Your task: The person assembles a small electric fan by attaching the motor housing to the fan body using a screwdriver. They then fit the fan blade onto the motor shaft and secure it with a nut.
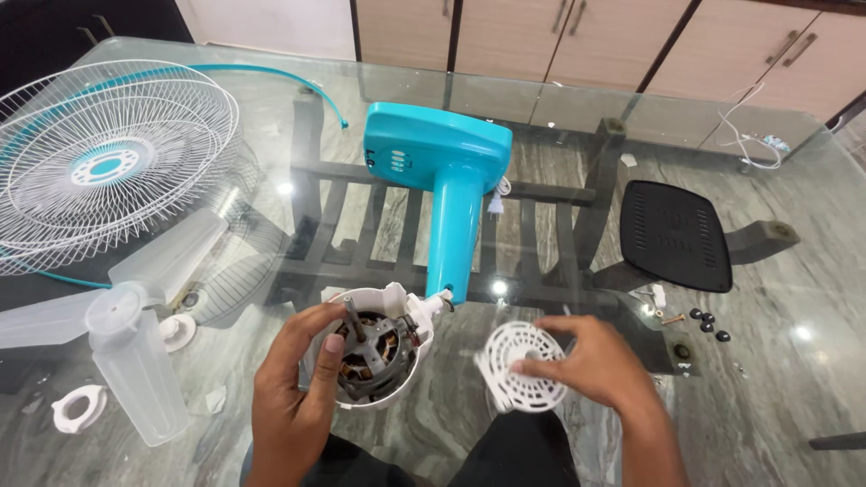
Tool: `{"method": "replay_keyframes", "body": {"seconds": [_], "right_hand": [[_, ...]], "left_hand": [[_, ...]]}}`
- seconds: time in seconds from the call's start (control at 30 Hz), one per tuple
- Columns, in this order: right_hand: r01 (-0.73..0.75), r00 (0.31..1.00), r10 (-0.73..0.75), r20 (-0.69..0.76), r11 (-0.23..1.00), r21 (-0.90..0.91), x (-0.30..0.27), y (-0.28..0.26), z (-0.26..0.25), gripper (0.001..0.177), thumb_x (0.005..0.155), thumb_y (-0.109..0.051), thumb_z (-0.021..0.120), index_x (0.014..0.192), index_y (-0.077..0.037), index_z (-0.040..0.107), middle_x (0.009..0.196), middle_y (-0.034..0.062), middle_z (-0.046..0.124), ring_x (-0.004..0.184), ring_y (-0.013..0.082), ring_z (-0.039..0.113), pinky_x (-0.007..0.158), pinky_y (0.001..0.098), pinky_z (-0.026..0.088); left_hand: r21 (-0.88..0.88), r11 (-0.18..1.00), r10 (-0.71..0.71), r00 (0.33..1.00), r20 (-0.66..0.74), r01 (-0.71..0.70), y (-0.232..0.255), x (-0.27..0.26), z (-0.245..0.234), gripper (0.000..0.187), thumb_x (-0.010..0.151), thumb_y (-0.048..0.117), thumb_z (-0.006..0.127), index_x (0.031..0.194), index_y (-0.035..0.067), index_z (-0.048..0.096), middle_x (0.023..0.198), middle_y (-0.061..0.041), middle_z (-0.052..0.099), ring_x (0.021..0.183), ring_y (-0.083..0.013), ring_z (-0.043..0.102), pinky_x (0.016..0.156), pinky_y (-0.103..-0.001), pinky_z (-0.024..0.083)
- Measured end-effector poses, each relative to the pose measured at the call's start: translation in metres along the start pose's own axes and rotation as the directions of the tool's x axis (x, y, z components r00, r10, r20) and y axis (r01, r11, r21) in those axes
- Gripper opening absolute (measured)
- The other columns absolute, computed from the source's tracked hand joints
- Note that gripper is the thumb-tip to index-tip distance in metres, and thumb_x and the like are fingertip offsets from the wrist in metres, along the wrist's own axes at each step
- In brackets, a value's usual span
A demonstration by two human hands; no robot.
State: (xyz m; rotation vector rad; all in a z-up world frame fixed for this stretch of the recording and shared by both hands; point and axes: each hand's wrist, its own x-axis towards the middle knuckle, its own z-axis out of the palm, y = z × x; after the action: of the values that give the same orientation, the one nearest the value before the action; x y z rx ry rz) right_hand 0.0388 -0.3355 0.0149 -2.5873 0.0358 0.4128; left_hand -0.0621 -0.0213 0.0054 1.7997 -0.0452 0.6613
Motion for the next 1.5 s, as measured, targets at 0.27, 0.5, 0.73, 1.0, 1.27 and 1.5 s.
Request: {"method": "replay_keyframes", "body": {"seconds": [0.27,0.5,0.73,1.0,1.27,1.5], "right_hand": [[0.422,0.900,-0.307,-0.308,0.787,0.450,-0.030,-0.063,-0.029,0.072,0.075,-0.049,0.086,0.137,-0.013,0.080,0.061,0.0121,0.062,0.046,0.0074,0.050,0.043,0.0255,0.037],[0.693,0.703,-0.657,-0.271,0.718,0.057,-0.043,-0.165,-0.005,0.080,0.062,-0.067,0.087,0.113,-0.006,0.079,0.096,0.0031,0.073,0.083,0.0145,0.073,0.067,0.0335,0.059],[0.629,0.766,-0.609,-0.205,0.776,0.045,-0.051,-0.175,0.002,0.086,0.050,-0.065,0.089,0.111,-0.006,0.079,0.091,0.0080,0.073,0.077,0.0196,0.074,0.066,0.0370,0.060],[0.752,0.616,-0.659,-0.431,0.654,0.075,-0.044,-0.170,0.005,0.080,0.064,-0.061,0.088,0.118,-0.003,0.078,0.100,0.0051,0.076,0.066,0.0160,0.073,0.051,0.0321,0.057],[0.599,0.788,-0.596,-0.155,0.800,-0.033,-0.028,-0.173,0.007,0.079,0.054,-0.063,0.089,0.113,-0.011,0.079,0.095,0.0091,0.074,0.085,0.0245,0.075,0.073,0.0405,0.058],[0.511,0.859,-0.512,-0.014,0.859,-0.029,-0.031,-0.162,0.003,0.079,0.053,-0.053,0.089,0.123,-0.018,0.077,0.099,0.0065,0.072,0.087,0.0235,0.074,0.076,0.0392,0.057]], "left_hand": [[-0.040,0.999,0.006,0.999,0.033,-0.005,-0.007,-0.003,0.001,0.032,0.104,0.021,0.055,0.131,0.003,0.063,0.129,-0.012,0.071,0.121,-0.0216,0.067,0.102,-0.034,0.051],[-0.341,0.936,0.094,0.996,0.006,-0.086,-0.026,-0.010,0.007,0.092,0.094,0.058,0.065,0.157,0.001,0.031,0.142,-0.018,0.057,0.132,-0.0258,0.060,0.109,-0.038,0.050],[-0.354,0.935,0.001,1.000,0.023,0.007,-0.030,-0.016,0.000,0.124,0.063,0.056,0.082,0.160,0.004,0.026,0.139,-0.018,0.061,0.123,-0.0259,0.067,0.104,-0.037,0.058],[-0.444,0.889,-0.087,0.993,0.084,0.115,-0.029,-0.010,0.001,0.134,0.051,0.051,0.089,0.158,0.004,0.024,0.139,-0.018,0.062,0.131,-0.0294,0.062,0.108,-0.042,0.054],[-0.380,0.921,-0.067,0.996,0.066,0.087,-0.028,-0.015,-0.004,0.145,0.046,0.059,0.088,0.160,0.006,0.014,0.147,-0.020,0.048,0.133,-0.0301,0.057,0.108,-0.044,0.051],[-0.251,0.966,-0.038,0.994,0.099,0.062,-0.025,-0.014,-0.006,0.108,0.051,0.065,0.086,0.136,0.006,0.054,0.160,-0.018,0.035,0.144,-0.0336,0.054,0.108,-0.046,0.053]]}}
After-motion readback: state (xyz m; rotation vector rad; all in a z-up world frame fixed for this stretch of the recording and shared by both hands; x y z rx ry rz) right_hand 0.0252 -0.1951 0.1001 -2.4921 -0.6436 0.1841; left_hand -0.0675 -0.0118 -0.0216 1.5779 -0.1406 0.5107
